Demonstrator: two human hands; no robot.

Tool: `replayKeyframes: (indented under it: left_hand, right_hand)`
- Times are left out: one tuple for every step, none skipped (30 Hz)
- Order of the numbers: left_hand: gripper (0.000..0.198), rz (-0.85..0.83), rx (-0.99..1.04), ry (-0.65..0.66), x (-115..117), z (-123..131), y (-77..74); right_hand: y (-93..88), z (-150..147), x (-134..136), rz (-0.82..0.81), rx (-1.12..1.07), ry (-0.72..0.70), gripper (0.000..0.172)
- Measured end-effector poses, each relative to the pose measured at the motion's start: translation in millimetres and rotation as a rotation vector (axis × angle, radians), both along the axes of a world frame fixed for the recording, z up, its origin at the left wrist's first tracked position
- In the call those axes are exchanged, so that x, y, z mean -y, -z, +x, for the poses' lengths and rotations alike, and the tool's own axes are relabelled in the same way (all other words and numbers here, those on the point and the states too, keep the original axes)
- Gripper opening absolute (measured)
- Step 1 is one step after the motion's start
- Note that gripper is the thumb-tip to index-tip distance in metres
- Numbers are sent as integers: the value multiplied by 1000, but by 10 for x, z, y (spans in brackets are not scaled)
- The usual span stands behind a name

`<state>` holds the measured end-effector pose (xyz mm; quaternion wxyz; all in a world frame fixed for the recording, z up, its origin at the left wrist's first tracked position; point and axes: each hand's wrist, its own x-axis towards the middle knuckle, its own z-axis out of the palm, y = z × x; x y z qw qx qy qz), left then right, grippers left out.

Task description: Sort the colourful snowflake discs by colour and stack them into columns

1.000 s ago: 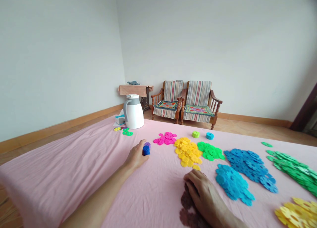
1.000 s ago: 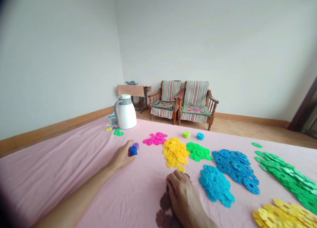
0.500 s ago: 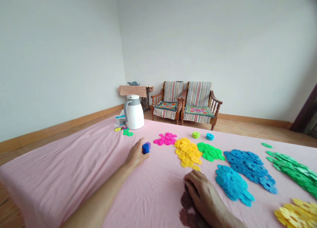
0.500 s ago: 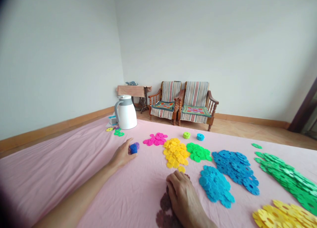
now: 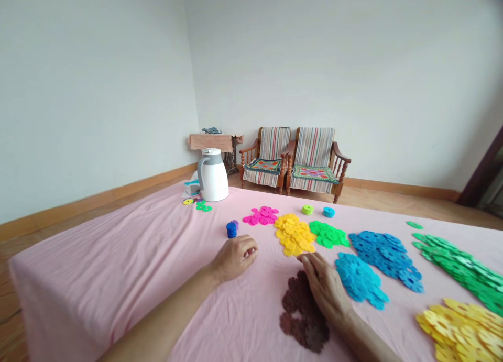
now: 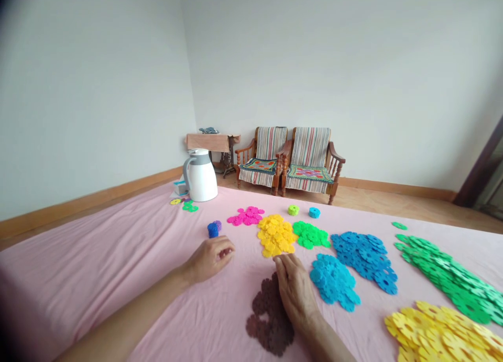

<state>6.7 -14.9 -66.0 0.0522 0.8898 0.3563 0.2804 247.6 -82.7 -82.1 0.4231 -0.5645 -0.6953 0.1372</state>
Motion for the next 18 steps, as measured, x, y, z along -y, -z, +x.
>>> replayKeyframes:
  left_hand:
    - [9, -3, -52, 42, 42, 48, 15]
    - [7, -2, -92, 66, 78, 89, 29]
    - [6, 1, -116, 71, 106, 121, 40]
    - [5, 3, -126, 63, 126, 144, 48]
    - [4, 2, -128, 50, 138, 158, 53]
    - [5, -3, -125, 38, 142, 165, 55]
    - [5, -8, -122, 32, 140, 165, 55]
    - [5, -14, -117, 29, 132, 160, 53]
    - [6, -19, -112, 28, 120, 151, 51]
    - [7, -24, -105, 24, 104, 139, 50]
    - [8, -28, -97, 17, 87, 127, 51]
    - [8, -31, -88, 8, 69, 115, 55]
    - [9, -30, -79, -5, 52, 105, 62]
    - [9, -25, -72, -19, 36, 96, 73]
    - [10, -16, -63, -34, 22, 88, 87]
    - [10, -6, -50, -53, 10, 82, 103]
    - [11, 7, -30, -75, 0, 76, 117]
    - [11, 21, -3, -102, -10, 68, 128]
  right_hand:
    - [12, 3, -7, -2, 8, -8, 34]
    - [23, 4, -14, -4, 17, -18, 34]
    - [33, 4, -19, -4, 27, -29, 33]
    - [41, 4, -24, -4, 37, -39, 33]
    - [48, 4, -27, -3, 47, -46, 33]
    - [51, 4, -29, -3, 54, -51, 32]
    - [53, 5, -30, 0, 57, -53, 32]
    - [54, 6, -30, 3, 59, -53, 31]
    - [52, 8, -29, 8, 60, -53, 30]
    - [50, 9, -27, 13, 60, -55, 29]
    - [48, 10, -26, 18, 62, -57, 28]
    - [45, 11, -24, 22, 65, -56, 27]
    - [43, 12, -24, 25, 68, -54, 26]
    - [42, 14, -24, 25, 72, -50, 26]
    - [43, 15, -26, 24, 76, -44, 26]
    - [44, 17, -28, 21, 79, -39, 26]
    - [47, 19, -30, 17, 84, -35, 27]
    - [51, 21, -33, 13, 88, -31, 28]
